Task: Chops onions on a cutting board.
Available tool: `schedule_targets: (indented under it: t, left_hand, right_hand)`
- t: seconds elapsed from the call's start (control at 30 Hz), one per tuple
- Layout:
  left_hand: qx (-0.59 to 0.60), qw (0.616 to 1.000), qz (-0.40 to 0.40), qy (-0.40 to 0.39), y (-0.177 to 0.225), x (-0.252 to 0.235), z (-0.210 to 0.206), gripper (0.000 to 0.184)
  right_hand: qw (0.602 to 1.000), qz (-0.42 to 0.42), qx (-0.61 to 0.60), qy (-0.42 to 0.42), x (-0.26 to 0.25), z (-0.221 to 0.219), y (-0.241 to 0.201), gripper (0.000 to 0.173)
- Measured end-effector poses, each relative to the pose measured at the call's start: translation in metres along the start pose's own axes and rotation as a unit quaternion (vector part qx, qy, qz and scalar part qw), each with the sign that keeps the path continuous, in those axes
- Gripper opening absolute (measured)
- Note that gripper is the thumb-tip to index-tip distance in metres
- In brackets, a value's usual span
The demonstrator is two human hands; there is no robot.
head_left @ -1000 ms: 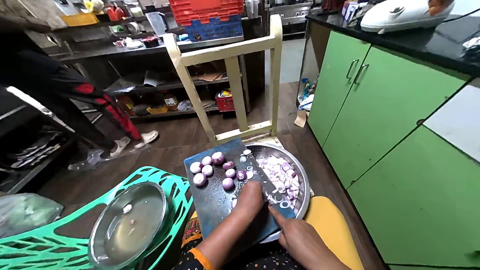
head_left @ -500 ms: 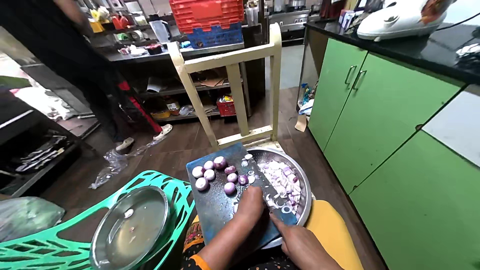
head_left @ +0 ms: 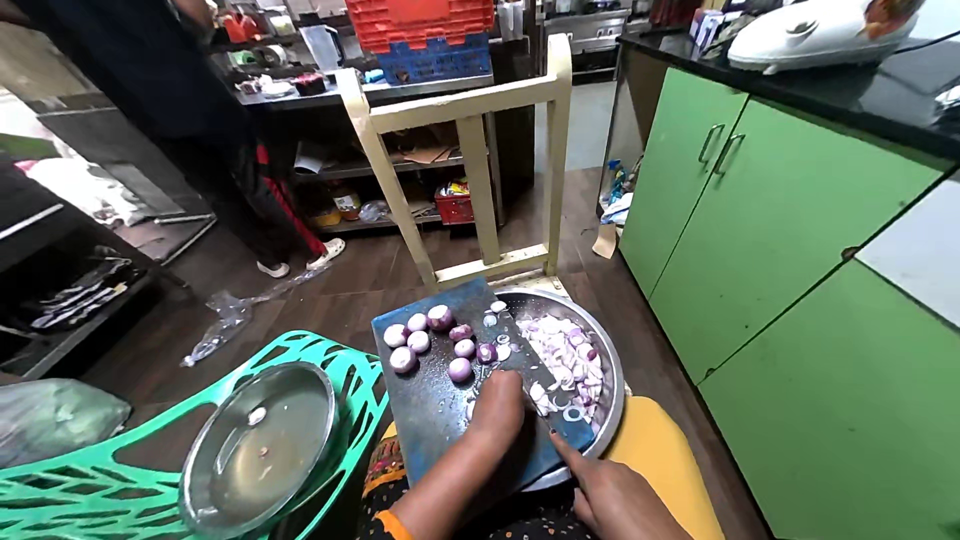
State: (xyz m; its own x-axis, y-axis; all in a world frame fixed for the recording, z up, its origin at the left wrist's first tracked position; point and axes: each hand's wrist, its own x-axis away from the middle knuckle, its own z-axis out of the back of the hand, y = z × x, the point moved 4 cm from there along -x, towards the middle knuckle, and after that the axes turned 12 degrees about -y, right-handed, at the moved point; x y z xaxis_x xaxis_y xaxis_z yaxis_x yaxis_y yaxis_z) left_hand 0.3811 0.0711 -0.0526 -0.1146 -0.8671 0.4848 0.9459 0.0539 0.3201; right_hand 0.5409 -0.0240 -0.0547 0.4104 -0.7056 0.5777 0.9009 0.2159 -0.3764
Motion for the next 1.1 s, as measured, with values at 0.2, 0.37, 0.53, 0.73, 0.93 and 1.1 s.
schedule_targets:
  t: [0.2,0.37,0.53,0.73,0.93,1.1]
  left_hand:
    - [-0.008,1.000,0.017,0.008,0.005,-0.002,0.000,0.012]
    - [0.004,1.000,0.021,0.011,0.002,0.000,-0.001,0.013]
    - [-0.006,1.000,0.024,0.018,0.004,0.003,-0.001,0.013]
    - [0.003,0.999,0.028,0.023,0.001,0.004,-0.002,0.014]
    - [0.011,1.000,0.015,0.020,-0.002,0.006,-0.004,0.012]
    - [0.003,1.000,0.016,0.017,0.001,0.002,-0.002,0.012]
  right_hand:
    - [0.999,0.005,0.018,0.028,-0.031,0.010,-0.012,0.072]
    - [1.000,0.001,0.006,-0.010,0.001,-0.004,0.002,0.076]
    - [0.999,0.027,-0.003,0.040,-0.006,0.010,-0.010,0.071]
    - [1.000,0.002,0.018,-0.008,-0.021,0.001,-0.008,0.075]
    - [0.999,0.032,-0.009,0.033,0.002,0.007,-0.008,0.071]
    - [1.000,0.018,0.005,0.009,-0.037,0.009,-0.013,0.071]
